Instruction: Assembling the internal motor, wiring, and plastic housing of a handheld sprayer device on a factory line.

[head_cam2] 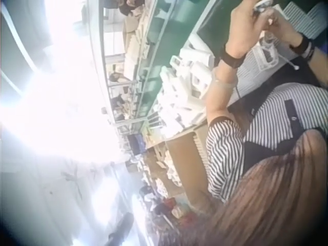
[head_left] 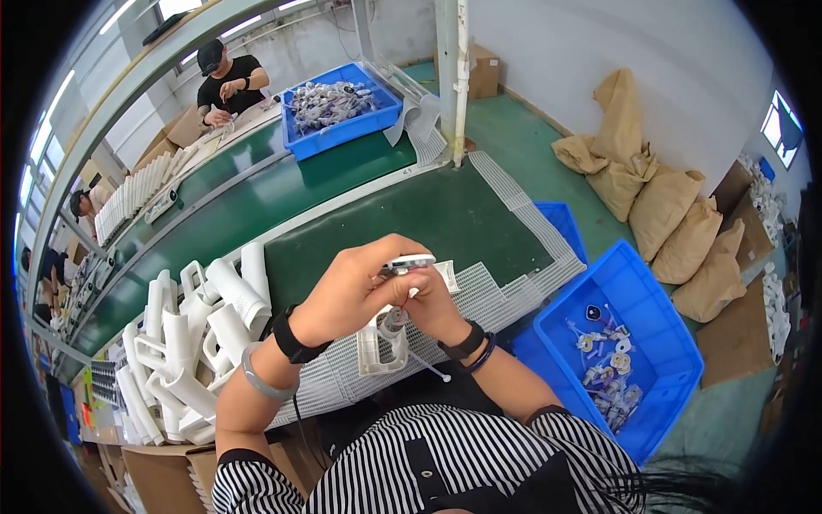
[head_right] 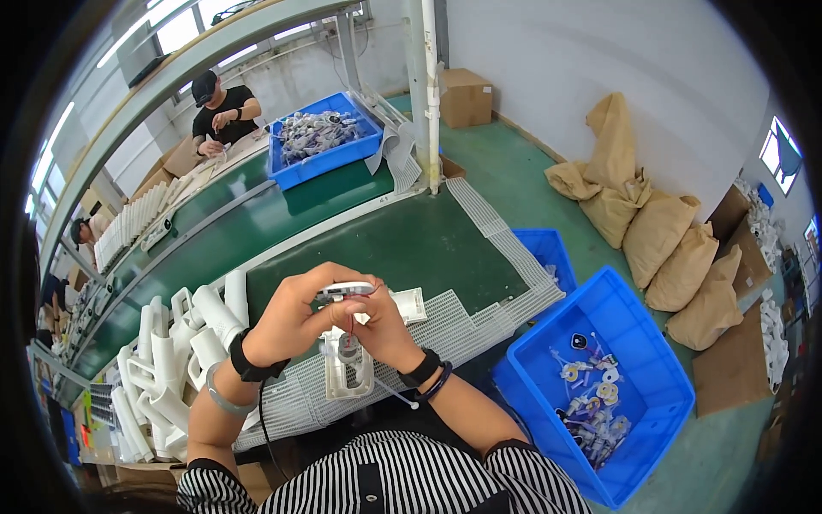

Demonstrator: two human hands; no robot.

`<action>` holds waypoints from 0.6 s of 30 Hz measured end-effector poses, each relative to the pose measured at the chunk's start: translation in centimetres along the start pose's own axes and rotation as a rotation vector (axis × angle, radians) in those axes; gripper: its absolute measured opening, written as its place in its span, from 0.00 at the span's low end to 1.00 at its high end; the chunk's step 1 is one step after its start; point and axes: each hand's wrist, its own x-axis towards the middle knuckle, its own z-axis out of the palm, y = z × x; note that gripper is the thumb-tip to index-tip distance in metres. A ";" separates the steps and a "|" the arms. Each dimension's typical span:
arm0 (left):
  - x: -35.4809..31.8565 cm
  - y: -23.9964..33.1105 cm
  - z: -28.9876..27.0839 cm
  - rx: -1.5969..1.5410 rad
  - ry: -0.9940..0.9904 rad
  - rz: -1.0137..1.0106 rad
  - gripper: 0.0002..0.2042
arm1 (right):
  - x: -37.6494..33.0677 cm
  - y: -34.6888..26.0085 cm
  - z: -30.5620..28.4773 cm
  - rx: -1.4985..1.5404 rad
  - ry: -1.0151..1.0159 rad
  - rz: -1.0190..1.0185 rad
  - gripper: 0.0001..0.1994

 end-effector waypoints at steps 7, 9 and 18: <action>0.4 1.2 -0.9 0.131 0.060 -0.087 0.11 | -1.9 -0.9 -0.6 1.072 -0.192 0.531 0.27; 0.8 1.8 -0.8 0.112 0.061 -0.151 0.12 | -1.3 -2.1 -1.6 0.861 -0.332 0.419 0.41; -0.2 -1.7 1.6 -0.387 0.069 -0.521 0.14 | -0.5 -4.0 -13.1 0.212 -0.235 0.487 0.50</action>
